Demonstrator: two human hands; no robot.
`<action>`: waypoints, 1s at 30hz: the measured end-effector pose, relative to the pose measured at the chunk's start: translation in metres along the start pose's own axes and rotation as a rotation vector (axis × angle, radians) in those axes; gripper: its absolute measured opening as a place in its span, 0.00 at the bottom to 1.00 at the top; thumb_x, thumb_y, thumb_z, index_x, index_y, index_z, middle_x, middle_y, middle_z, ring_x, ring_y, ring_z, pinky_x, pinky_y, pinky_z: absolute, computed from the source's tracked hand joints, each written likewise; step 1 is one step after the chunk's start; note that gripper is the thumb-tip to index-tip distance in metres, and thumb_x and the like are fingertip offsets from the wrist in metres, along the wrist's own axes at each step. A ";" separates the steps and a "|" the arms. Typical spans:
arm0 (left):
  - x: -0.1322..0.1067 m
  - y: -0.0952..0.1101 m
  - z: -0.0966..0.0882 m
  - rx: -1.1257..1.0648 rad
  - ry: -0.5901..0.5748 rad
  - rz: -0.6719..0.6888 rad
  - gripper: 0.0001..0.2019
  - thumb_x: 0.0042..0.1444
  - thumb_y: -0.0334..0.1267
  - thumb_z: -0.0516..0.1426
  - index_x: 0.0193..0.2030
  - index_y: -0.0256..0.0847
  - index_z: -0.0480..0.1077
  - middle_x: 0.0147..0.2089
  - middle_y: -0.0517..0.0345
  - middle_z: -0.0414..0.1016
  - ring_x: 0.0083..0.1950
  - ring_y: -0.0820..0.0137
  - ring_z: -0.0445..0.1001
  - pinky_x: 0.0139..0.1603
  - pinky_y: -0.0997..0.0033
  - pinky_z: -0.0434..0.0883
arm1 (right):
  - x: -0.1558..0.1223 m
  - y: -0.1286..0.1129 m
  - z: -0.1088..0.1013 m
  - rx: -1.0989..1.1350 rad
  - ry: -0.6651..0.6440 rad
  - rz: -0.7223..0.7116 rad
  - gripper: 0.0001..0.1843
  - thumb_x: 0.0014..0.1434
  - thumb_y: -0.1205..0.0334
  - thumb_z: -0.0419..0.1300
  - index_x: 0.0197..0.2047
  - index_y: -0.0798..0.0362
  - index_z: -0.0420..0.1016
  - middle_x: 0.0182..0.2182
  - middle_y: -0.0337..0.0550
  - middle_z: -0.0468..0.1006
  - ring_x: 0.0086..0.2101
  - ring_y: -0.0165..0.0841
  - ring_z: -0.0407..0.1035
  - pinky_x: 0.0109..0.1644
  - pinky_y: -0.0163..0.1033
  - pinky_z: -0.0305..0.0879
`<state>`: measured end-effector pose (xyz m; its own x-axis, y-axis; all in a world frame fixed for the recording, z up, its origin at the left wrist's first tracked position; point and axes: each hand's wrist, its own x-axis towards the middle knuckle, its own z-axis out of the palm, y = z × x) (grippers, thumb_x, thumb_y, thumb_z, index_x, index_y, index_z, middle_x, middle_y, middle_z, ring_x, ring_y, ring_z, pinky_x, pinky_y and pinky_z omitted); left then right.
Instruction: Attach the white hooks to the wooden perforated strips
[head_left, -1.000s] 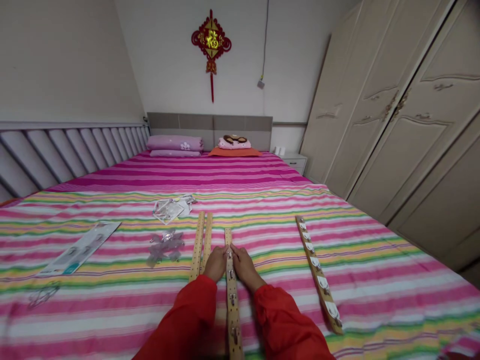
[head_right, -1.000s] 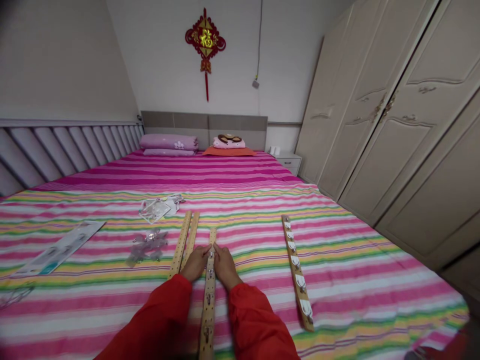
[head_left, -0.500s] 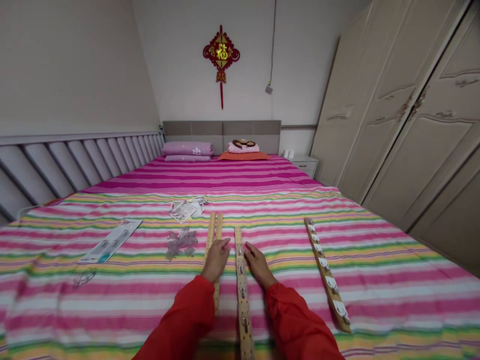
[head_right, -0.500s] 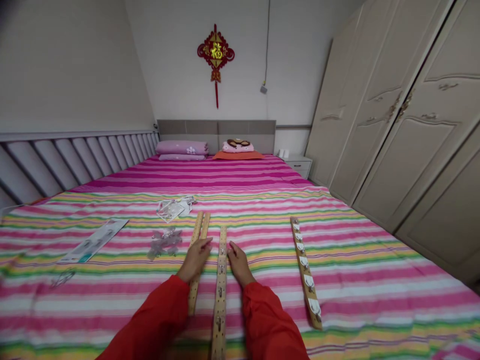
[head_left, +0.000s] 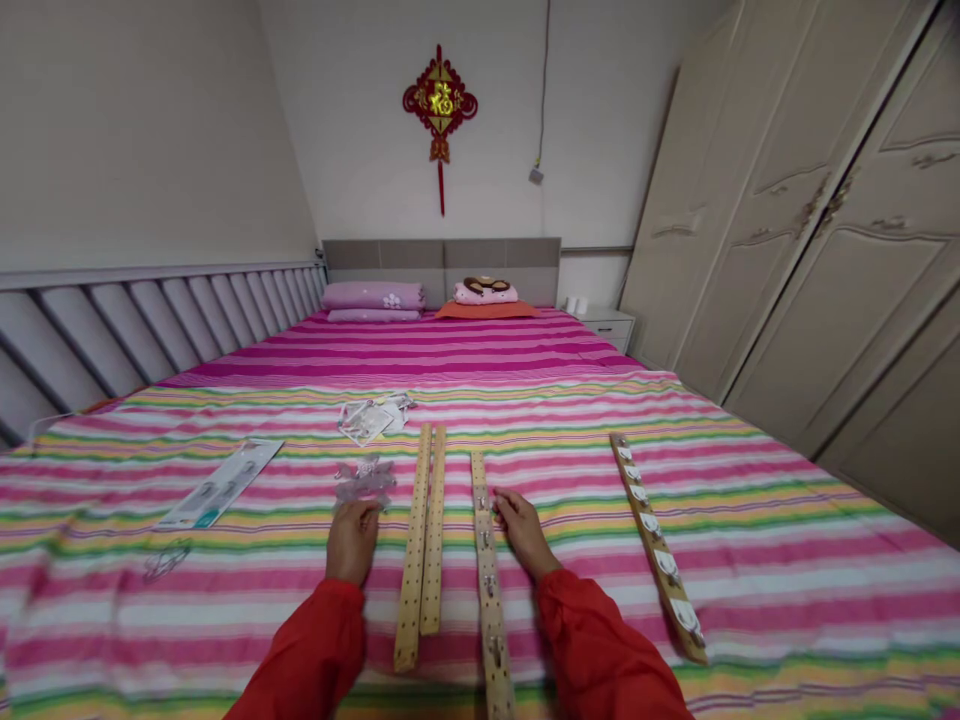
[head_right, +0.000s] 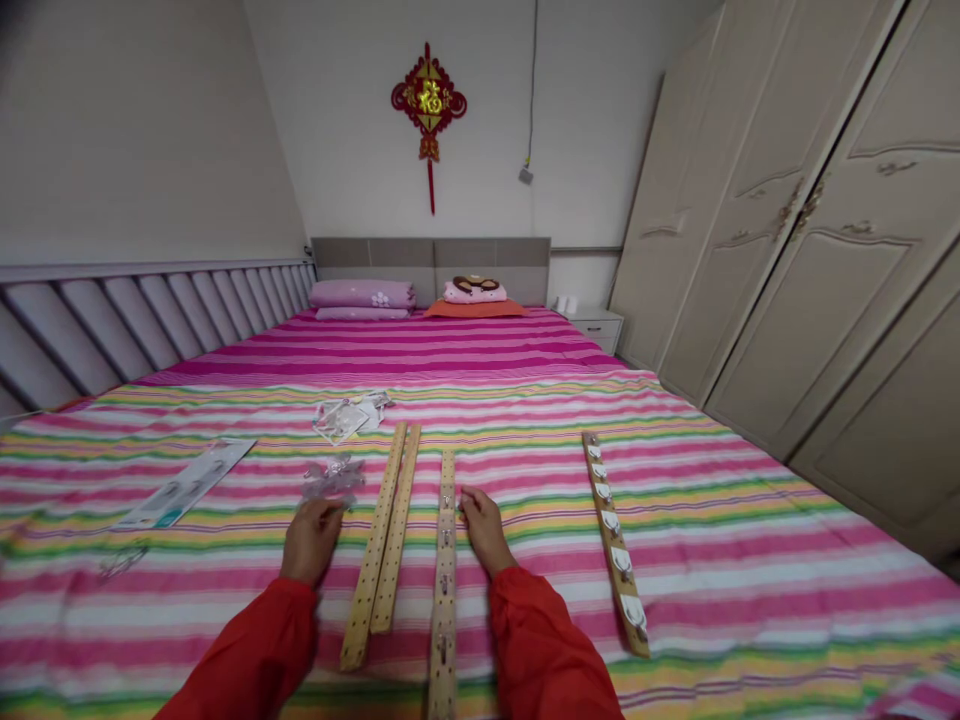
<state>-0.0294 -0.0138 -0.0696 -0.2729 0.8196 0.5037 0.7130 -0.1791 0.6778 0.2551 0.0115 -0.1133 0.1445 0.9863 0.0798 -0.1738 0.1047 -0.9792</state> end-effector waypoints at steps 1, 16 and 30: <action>0.002 0.001 -0.001 -0.022 0.013 -0.016 0.07 0.44 0.39 0.55 0.28 0.43 0.74 0.31 0.52 0.75 0.37 0.61 0.72 0.42 0.62 0.70 | 0.000 0.000 0.000 0.002 -0.005 0.001 0.21 0.45 0.48 0.63 0.38 0.55 0.78 0.23 0.38 0.74 0.22 0.31 0.65 0.27 0.36 0.62; -0.014 0.079 -0.049 -0.846 -0.169 -0.714 0.12 0.39 0.38 0.66 0.33 0.40 0.75 0.30 0.58 0.77 0.31 0.74 0.74 0.28 0.79 0.70 | -0.009 -0.015 0.000 0.155 0.041 0.068 0.20 0.40 0.47 0.67 0.31 0.55 0.76 0.21 0.38 0.73 0.19 0.28 0.64 0.23 0.34 0.59; -0.047 0.140 -0.056 0.065 -0.354 0.092 0.10 0.53 0.39 0.52 0.33 0.40 0.73 0.30 0.56 0.74 0.31 0.69 0.71 0.34 0.70 0.65 | -0.099 -0.084 0.028 -0.001 -0.084 -0.119 0.15 0.48 0.53 0.65 0.36 0.53 0.78 0.27 0.40 0.74 0.27 0.32 0.65 0.31 0.36 0.62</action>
<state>0.0470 -0.1080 0.0318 0.0264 0.9413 0.3366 0.7671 -0.2349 0.5970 0.2281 -0.0916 -0.0340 0.0822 0.9740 0.2111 -0.1593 0.2219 -0.9620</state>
